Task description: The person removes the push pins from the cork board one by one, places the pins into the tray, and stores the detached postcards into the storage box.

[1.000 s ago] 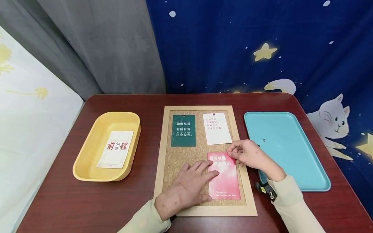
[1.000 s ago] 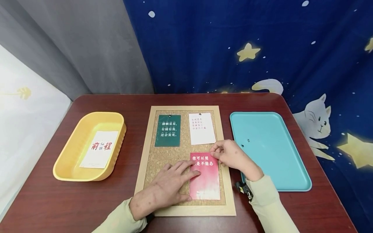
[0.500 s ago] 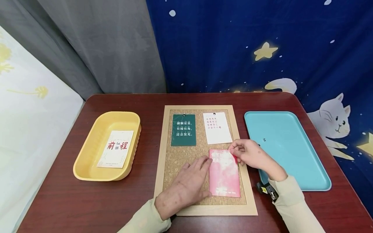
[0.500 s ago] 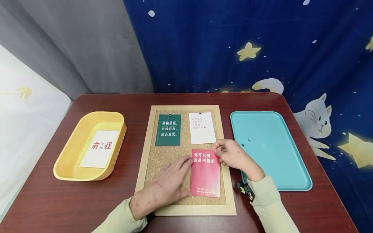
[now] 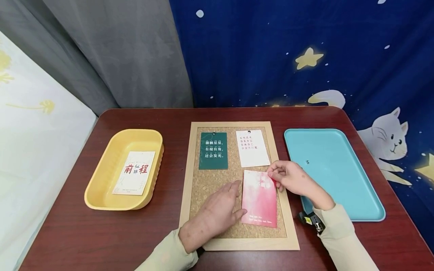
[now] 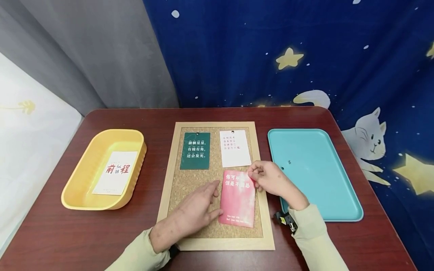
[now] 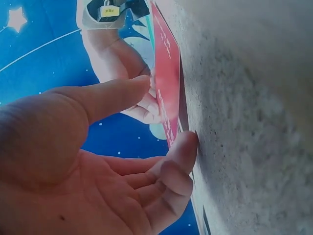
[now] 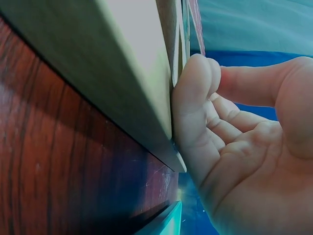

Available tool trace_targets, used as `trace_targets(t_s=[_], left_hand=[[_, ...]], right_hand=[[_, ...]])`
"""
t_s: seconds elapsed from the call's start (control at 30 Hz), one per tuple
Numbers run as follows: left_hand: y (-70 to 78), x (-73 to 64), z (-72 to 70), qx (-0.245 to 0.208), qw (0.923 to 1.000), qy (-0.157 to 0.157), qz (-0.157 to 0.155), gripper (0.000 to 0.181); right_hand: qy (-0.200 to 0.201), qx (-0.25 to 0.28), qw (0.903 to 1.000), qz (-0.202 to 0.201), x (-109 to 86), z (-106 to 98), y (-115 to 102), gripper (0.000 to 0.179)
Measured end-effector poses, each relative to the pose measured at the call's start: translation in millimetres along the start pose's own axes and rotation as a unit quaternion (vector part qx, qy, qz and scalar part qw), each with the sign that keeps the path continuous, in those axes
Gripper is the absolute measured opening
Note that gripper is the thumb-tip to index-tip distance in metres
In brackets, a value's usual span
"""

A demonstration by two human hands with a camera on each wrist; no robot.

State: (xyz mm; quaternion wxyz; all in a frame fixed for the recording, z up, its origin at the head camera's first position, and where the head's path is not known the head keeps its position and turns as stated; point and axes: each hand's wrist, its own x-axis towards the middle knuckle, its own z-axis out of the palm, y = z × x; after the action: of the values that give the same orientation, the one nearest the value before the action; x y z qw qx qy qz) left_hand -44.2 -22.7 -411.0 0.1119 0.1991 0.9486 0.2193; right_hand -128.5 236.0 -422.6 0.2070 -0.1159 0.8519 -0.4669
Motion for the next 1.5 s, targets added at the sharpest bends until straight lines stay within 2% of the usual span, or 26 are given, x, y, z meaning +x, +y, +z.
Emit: trace_targets(t_s=[0.17,0.4,0.67,0.93,1.13,1.23,1.37,1.5], left_hand=[[-1.5,2.2,-0.4,-0.056,0.9984,-0.001,-0.004,0.084],[-2.9,3.3,0.5,-0.126,0.9917,-0.013,-0.024,0.085],[-1.4,2.2,0.4,-0.146,0.9875,-0.037,-0.047,0.084],[-2.6,0.3,2.2,-0.185,0.9805,-0.052,-0.042,0.054],[-4.5,-2.1,2.2,-0.220,0.9718,-0.063,-0.058,0.027],[-5.1,-2.3,1.8,-0.219,0.9719,-0.062,-0.061,0.023],[-6.4,-0.1,0.3,-0.192,0.9786,-0.046,-0.057,0.021],[-8.8,2.4,-2.6,-0.179,0.9814,-0.032,-0.061,0.019]], right_hand=[[0.003,0.011,0.9999,0.000,0.0,-0.5,0.5,0.013],[0.009,0.015,0.9999,-0.002,0.2,0.0,1.1,0.014],[0.017,0.017,0.9997,0.006,0.8,-0.2,0.7,0.015],[0.027,0.016,0.9994,0.019,0.2,0.9,0.9,0.016],[0.038,0.012,0.9988,0.028,0.2,1.8,-1.0,0.018],[0.039,0.013,0.9988,0.028,0.6,2.0,-0.6,0.018],[0.040,0.012,0.9988,0.025,0.9,1.3,0.6,0.015],[0.039,0.015,0.9989,0.021,1.5,1.5,0.4,0.015]])
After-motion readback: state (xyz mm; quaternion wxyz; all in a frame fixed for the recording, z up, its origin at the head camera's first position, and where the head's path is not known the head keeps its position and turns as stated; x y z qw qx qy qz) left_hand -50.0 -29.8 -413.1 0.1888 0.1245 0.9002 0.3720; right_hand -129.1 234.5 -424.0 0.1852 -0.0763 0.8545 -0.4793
